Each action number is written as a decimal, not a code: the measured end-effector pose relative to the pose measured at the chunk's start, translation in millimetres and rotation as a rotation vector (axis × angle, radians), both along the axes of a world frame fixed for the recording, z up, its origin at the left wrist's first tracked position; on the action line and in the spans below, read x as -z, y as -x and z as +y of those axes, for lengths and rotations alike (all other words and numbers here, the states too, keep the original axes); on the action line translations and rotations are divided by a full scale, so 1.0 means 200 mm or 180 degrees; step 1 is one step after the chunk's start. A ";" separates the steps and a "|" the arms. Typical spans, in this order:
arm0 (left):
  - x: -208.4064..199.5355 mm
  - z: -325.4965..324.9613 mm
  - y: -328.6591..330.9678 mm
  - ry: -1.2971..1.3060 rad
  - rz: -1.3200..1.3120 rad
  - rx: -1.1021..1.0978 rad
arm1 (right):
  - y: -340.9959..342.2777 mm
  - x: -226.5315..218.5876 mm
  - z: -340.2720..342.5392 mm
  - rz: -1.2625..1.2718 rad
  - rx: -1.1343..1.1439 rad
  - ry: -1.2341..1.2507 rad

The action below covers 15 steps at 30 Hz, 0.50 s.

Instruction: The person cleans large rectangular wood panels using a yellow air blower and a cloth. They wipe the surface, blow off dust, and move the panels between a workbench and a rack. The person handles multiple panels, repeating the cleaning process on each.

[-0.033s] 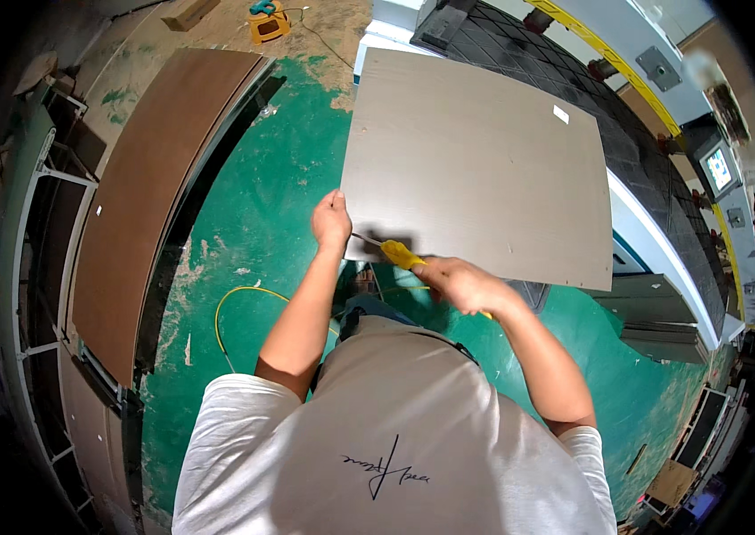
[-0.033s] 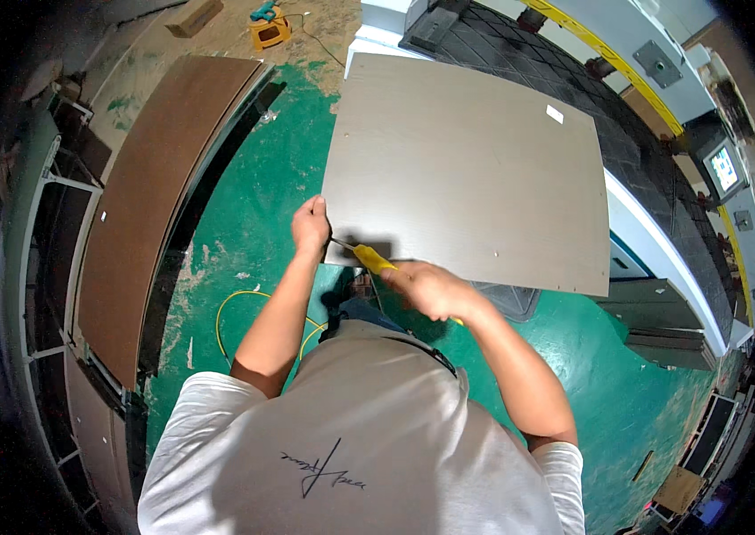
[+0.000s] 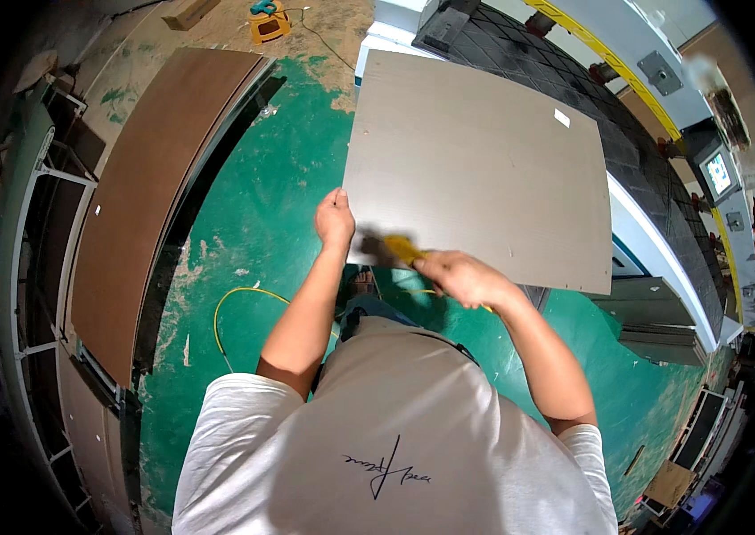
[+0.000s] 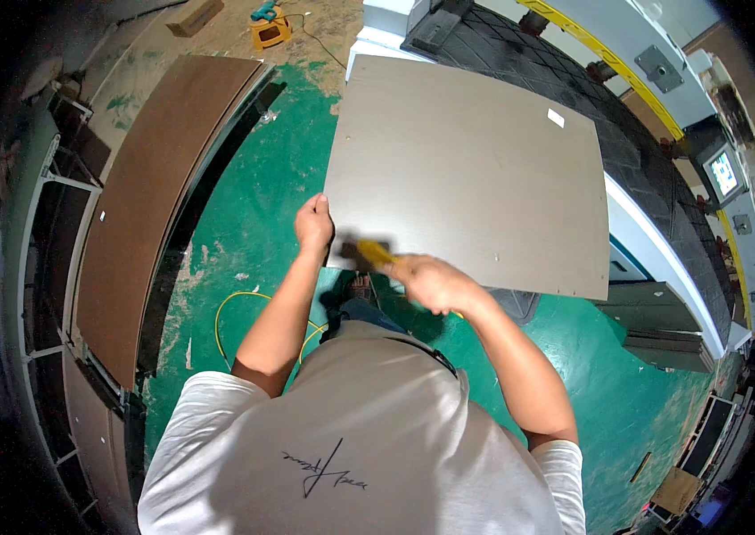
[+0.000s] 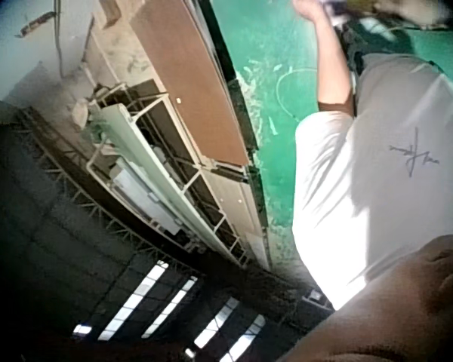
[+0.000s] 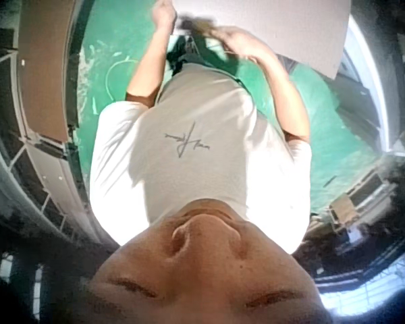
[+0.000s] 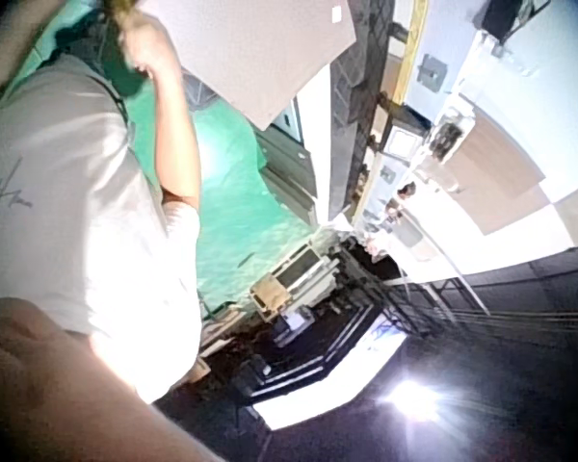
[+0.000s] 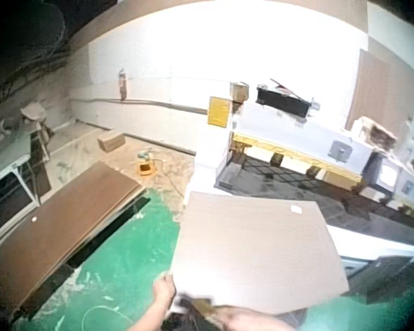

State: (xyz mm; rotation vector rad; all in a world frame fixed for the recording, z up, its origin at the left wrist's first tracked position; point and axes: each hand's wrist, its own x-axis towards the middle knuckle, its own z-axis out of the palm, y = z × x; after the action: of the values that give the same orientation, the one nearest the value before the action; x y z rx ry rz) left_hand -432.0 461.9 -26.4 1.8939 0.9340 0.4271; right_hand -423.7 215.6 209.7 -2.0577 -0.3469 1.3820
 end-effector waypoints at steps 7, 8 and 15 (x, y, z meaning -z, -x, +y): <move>-0.06 0.07 -0.44 0.0474 0.0346 -0.0100 | -0.40 0.01 0.31 -0.1094 0.0551 0.0357; -0.04 0.09 -0.50 0.0549 0.0214 -0.0137 | -0.43 0.03 0.34 -0.1134 0.0581 0.0366; -0.01 0.16 -0.85 0.0630 -0.0062 -0.0194 | -0.58 0.03 0.45 -0.0721 0.0765 0.0287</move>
State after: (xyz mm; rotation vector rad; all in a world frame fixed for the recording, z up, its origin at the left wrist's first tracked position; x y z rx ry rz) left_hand -261.1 493.7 -25.4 1.6831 0.9859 0.3742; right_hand -308.0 305.6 203.9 -2.2529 -0.1265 1.0423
